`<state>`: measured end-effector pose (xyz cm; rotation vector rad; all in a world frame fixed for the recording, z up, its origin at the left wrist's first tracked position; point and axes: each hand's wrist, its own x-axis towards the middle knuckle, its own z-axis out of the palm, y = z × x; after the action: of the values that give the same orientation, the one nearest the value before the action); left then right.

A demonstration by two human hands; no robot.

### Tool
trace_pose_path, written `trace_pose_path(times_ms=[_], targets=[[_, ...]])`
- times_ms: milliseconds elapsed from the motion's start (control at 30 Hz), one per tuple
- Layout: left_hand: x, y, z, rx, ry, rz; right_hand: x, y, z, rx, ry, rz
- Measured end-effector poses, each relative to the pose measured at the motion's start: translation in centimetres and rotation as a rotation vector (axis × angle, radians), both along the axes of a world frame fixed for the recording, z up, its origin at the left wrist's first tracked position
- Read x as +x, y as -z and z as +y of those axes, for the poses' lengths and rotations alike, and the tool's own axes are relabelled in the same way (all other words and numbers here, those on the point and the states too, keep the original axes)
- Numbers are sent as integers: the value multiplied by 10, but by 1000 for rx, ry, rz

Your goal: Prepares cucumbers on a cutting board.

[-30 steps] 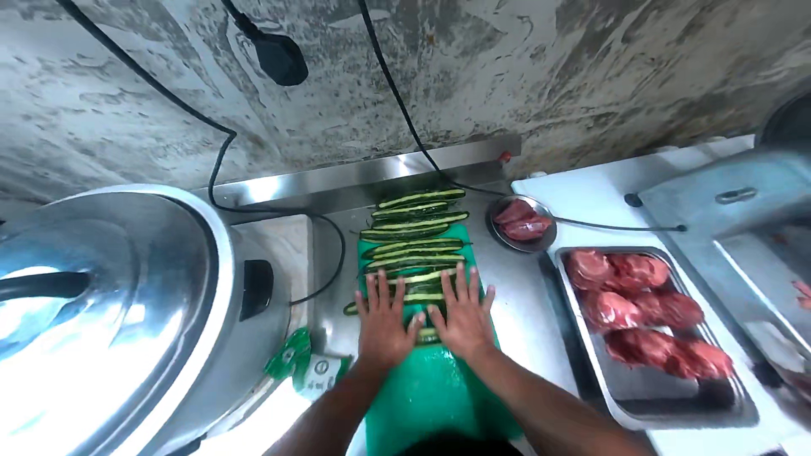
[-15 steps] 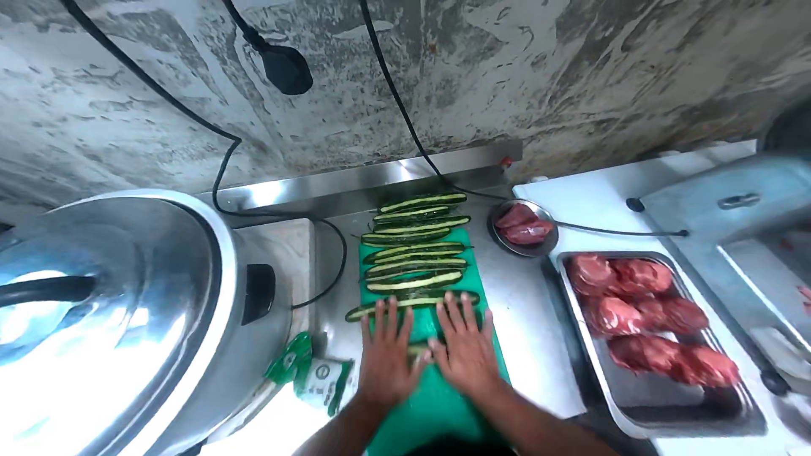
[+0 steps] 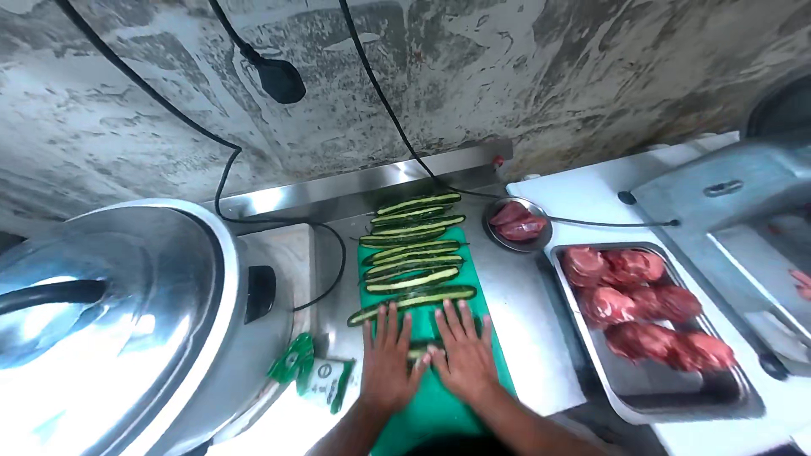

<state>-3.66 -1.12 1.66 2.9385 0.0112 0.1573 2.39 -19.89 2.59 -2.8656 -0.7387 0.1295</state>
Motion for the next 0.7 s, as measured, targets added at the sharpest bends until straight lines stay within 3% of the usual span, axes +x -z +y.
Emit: trace_pose_path(times_ms=[67, 133, 233, 333, 433, 600, 700], targets=[[-47, 1, -8, -79, 83, -11, -39, 9, -21, 78, -44, -29], [-64, -4, -7, -133, 124, 44, -50, 6, -30, 113, -41, 6], [-25, -15, 3, -190, 28, 117, -17, -13, -12, 76, 66, 72], [38, -13, 6, -71, -159, 129, 33, -23, 23, -50, 194, 159], [56, -5, 6, -8, -259, 74, 46, -19, 33, -96, 202, 135], [-24, -2, -22, 10, -26, -102, -21, 5, -5, -26, 23, -108], [-9, -5, -18, 38, 2, -91, -9, -7, 4, -72, 67, -2]])
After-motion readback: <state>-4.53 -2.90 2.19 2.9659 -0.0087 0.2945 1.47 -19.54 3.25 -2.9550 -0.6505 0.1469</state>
